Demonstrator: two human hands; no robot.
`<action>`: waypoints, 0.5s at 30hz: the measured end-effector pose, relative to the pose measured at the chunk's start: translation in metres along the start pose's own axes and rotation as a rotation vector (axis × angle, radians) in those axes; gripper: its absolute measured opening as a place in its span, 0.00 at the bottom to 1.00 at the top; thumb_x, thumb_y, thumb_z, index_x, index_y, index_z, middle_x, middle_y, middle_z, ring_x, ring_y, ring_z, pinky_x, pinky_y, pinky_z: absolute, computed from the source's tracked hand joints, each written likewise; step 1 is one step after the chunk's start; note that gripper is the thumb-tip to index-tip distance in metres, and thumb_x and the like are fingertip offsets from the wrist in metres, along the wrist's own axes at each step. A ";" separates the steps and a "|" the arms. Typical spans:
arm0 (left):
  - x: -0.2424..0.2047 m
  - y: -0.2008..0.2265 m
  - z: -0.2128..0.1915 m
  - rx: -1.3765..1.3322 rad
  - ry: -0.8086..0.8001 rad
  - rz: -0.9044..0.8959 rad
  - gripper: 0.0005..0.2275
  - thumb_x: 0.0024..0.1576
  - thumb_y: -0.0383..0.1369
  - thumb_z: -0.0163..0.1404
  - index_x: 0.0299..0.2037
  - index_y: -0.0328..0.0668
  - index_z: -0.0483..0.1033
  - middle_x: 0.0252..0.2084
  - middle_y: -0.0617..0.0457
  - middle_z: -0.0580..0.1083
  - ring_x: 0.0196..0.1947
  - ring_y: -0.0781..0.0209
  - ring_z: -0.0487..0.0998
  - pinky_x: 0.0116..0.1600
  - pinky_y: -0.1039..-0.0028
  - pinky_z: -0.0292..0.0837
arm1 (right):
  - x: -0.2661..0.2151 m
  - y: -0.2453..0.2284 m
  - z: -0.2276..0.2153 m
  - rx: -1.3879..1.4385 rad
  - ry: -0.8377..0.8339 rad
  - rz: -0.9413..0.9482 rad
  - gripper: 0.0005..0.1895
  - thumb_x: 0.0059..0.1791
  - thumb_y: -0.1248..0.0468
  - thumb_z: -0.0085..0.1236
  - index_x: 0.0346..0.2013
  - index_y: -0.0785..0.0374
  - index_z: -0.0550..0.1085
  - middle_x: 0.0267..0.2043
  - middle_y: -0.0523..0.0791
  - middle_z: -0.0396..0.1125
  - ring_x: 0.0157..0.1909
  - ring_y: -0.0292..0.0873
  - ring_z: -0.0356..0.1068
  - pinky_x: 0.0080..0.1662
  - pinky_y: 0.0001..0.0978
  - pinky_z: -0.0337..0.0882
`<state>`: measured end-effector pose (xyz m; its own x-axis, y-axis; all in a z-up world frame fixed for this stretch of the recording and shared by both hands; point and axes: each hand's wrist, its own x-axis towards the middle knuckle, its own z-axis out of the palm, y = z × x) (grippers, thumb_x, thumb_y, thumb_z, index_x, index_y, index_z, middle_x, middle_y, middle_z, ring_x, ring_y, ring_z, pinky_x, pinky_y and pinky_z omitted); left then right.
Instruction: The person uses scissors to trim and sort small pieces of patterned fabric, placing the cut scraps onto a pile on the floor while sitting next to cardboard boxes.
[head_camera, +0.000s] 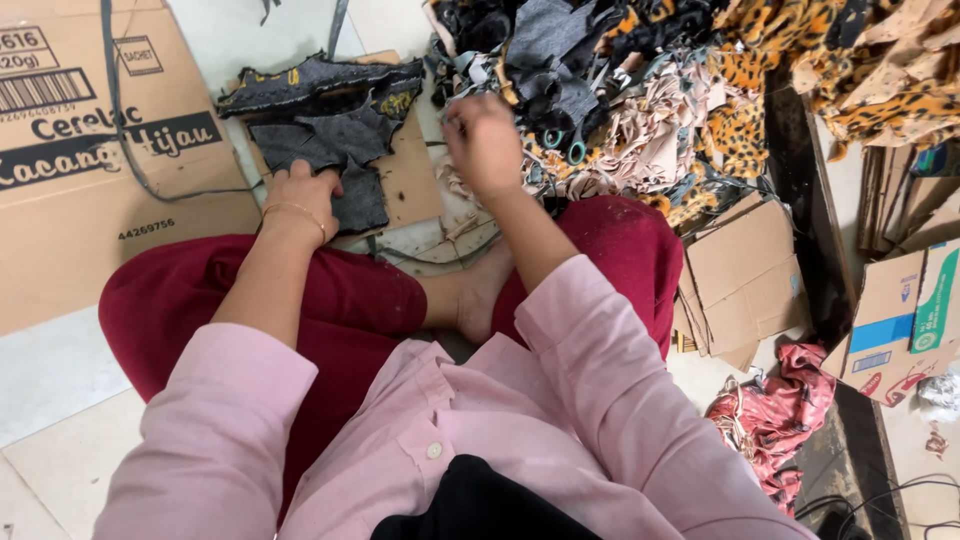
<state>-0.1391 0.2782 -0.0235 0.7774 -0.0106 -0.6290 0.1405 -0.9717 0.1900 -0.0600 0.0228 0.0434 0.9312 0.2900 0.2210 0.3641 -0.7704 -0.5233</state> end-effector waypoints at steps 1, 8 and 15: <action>0.001 -0.003 0.005 0.005 0.005 0.004 0.18 0.55 0.29 0.54 0.56 0.61 0.73 0.58 0.44 0.62 0.55 0.36 0.67 0.58 0.56 0.69 | 0.005 0.011 -0.013 -0.001 0.008 0.001 0.04 0.50 0.68 0.58 0.36 0.63 0.79 0.42 0.50 0.71 0.47 0.50 0.72 0.48 0.42 0.79; 0.004 0.002 0.013 -0.250 0.601 0.372 0.07 0.55 0.31 0.56 0.42 0.50 0.79 0.42 0.49 0.66 0.46 0.44 0.70 0.41 0.55 0.72 | -0.002 0.088 -0.056 -0.333 0.129 0.370 0.25 0.48 0.47 0.65 0.57 0.50 0.72 0.60 0.47 0.62 0.58 0.56 0.61 0.52 0.56 0.65; -0.023 0.080 -0.033 -0.748 0.434 0.393 0.15 0.58 0.38 0.58 0.52 0.46 0.76 0.53 0.45 0.69 0.45 0.52 0.76 0.46 0.64 0.76 | 0.002 0.079 -0.065 0.102 0.500 0.230 0.09 0.48 0.53 0.57 0.37 0.52 0.73 0.46 0.39 0.69 0.51 0.47 0.64 0.52 0.40 0.64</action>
